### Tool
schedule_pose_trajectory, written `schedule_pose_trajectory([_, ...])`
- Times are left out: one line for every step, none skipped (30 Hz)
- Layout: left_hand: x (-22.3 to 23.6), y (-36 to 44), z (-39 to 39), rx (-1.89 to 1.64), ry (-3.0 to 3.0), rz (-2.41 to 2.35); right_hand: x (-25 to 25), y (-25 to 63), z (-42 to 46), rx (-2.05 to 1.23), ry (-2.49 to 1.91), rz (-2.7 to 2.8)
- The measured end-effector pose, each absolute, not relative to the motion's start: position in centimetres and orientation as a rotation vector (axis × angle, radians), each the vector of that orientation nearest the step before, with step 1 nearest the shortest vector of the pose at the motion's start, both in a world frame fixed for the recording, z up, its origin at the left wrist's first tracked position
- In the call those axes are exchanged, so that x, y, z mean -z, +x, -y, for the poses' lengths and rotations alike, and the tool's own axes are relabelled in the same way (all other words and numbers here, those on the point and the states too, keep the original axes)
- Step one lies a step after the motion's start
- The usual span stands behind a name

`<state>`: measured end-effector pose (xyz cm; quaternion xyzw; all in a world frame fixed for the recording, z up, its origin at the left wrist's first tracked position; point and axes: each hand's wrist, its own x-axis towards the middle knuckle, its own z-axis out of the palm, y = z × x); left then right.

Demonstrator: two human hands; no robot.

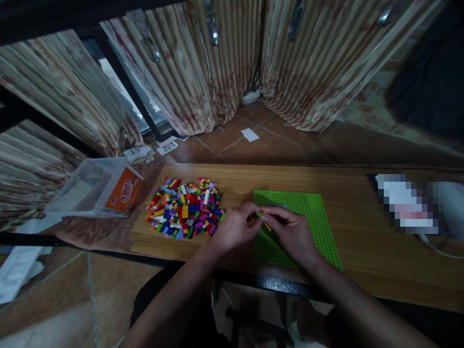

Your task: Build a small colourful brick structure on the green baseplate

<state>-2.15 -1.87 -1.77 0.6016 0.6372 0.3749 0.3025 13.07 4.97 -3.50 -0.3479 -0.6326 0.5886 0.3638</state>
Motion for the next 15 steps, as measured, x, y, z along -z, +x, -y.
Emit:
schedule_pose_trajectory([1.8,-2.05,1.82,-1.009,1.585,-1.689,3.46,13.0,-4.98,-1.528,-0.909,1.597])
schedule_pose_trajectory([1.82,-1.97,1.77,-1.023,1.578,-1.689,3.44,12.92,-4.98,-1.548,-0.924,1.561])
schedule_pose_trajectory([1.85,-1.91,1.73,-1.039,1.57,-1.69,3.44,12.83,-4.97,-1.573,-0.939,1.521])
schedule_pose_trajectory([1.88,-1.87,1.69,-1.058,1.56,-1.693,3.45,12.74,-4.94,-1.6,-0.953,1.48])
schedule_pose_trajectory([1.92,-1.85,1.65,-1.078,1.548,-1.694,3.47,12.65,-4.9,-1.63,-0.964,1.442])
schedule_pose_trajectory([1.98,-1.83,1.62,-1.092,1.537,-1.691,3.5,12.57,-4.86,-1.662,-0.972,1.409])
schedule_pose_trajectory([2.05,-1.82,1.59,-1.102,1.525,-1.688,3.53,12.5,-4.81,-1.694,-0.978,1.38])
schedule_pose_trajectory([2.13,-1.82,1.56,-1.108,1.512,-1.687,3.54,12.44,-4.75,-1.726,-0.979,1.35])
schedule_pose_trajectory([2.24,-1.81,1.53,-1.109,1.499,-1.687,3.54,12.39,-4.69,-1.758,-0.976,1.32])
schedule_pose_trajectory([2.36,-1.8,1.5,-1.108,1.484,-1.688,3.5,12.35,-4.64,-1.794,-0.971,1.293])
schedule_pose_trajectory([2.5,-1.79,1.48,-1.112,1.467,-1.687,3.42,12.33,-4.59,-1.833,-0.968,1.263])
schedule_pose_trajectory([2.62,-1.78,1.45,-1.122,1.447,-1.685,3.31,12.32,-4.54,-1.871,-0.971,1.225])
schedule_pose_trajectory([2.73,-1.76,1.44,-1.132,1.429,-1.679,3.17,12.32,-4.51,-1.911,-0.98,1.182])
schedule_pose_trajectory([2.79,-1.74,1.45,-1.137,1.419,-1.673,3.0,12.34,-4.48,-1.957,-0.992,1.141])
schedule_pose_trajectory([2.79,-1.72,1.46,-1.136,1.415,-1.673,2.83,12.37,-4.47,-2.003,-1.007,1.101])
